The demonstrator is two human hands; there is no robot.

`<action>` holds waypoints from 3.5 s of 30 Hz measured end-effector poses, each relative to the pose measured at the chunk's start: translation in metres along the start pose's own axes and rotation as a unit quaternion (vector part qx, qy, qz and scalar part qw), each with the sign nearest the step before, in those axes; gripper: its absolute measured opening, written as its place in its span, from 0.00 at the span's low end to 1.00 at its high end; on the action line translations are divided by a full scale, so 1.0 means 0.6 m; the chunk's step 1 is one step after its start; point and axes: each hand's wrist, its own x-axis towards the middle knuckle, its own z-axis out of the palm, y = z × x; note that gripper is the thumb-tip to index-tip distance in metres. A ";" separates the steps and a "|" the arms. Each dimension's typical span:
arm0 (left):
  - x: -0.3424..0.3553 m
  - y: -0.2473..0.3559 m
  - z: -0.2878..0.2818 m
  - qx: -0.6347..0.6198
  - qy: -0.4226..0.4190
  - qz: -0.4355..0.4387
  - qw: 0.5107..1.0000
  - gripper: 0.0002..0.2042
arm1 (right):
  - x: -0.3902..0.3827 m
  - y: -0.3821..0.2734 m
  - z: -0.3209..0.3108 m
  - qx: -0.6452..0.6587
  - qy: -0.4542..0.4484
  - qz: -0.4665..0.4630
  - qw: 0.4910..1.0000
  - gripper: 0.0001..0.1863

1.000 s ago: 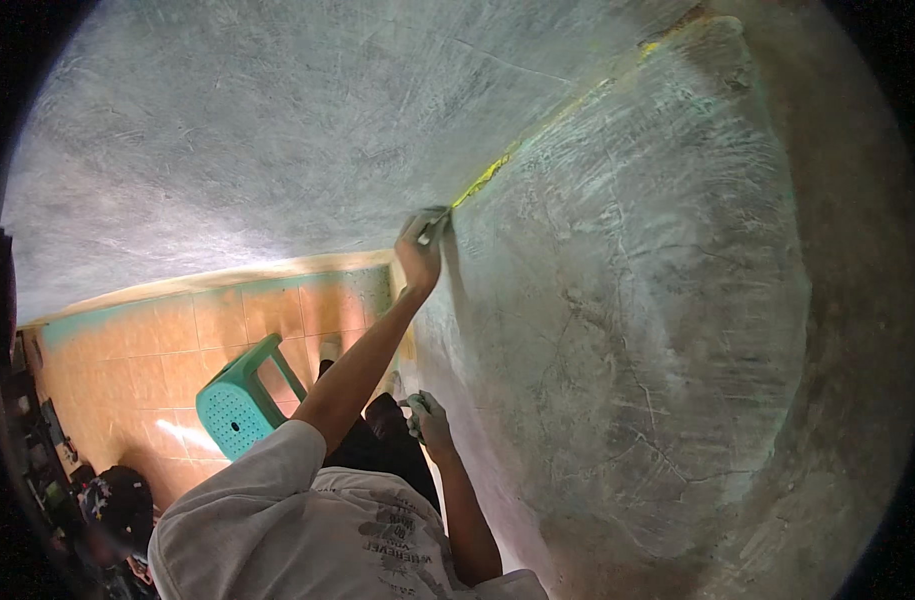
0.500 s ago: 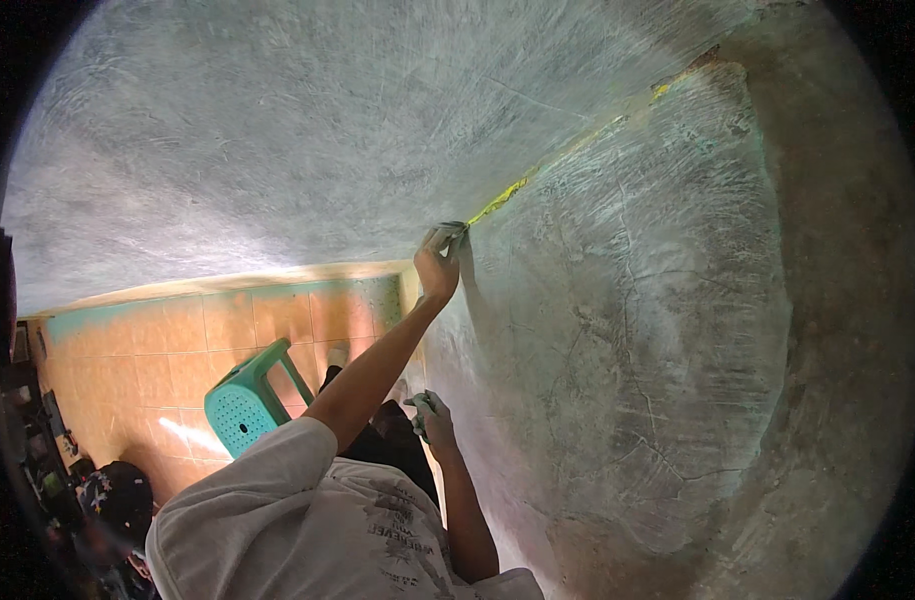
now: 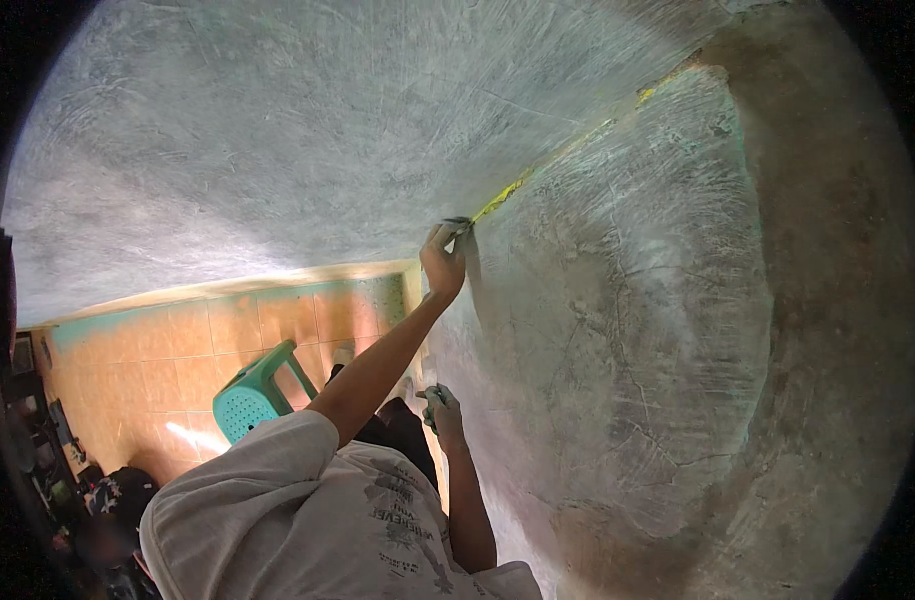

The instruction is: The person applies plaster to a wall corner using a putty knife.

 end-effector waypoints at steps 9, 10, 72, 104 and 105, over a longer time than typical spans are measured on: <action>0.032 0.119 0.025 -0.065 -0.034 0.012 0.997 0.09 | -0.005 -0.021 -0.002 0.016 0.039 -0.013 0.999 0.09; 0.031 0.117 0.025 -0.070 -0.036 0.014 0.997 0.09 | -0.003 -0.022 -0.001 0.018 0.039 -0.018 0.999 0.09; 0.058 0.158 -0.001 0.077 -0.086 0.134 0.984 0.07 | 0.023 -0.058 -0.004 0.031 0.000 -0.105 0.994 0.09; 0.086 0.245 0.023 -0.014 -0.101 0.118 0.988 0.08 | 0.027 -0.064 -0.021 0.057 -0.028 -0.093 0.994 0.04; 0.092 0.254 0.027 0.006 -0.104 0.131 0.986 0.08 | 0.026 -0.064 -0.022 0.056 -0.024 -0.097 0.993 0.04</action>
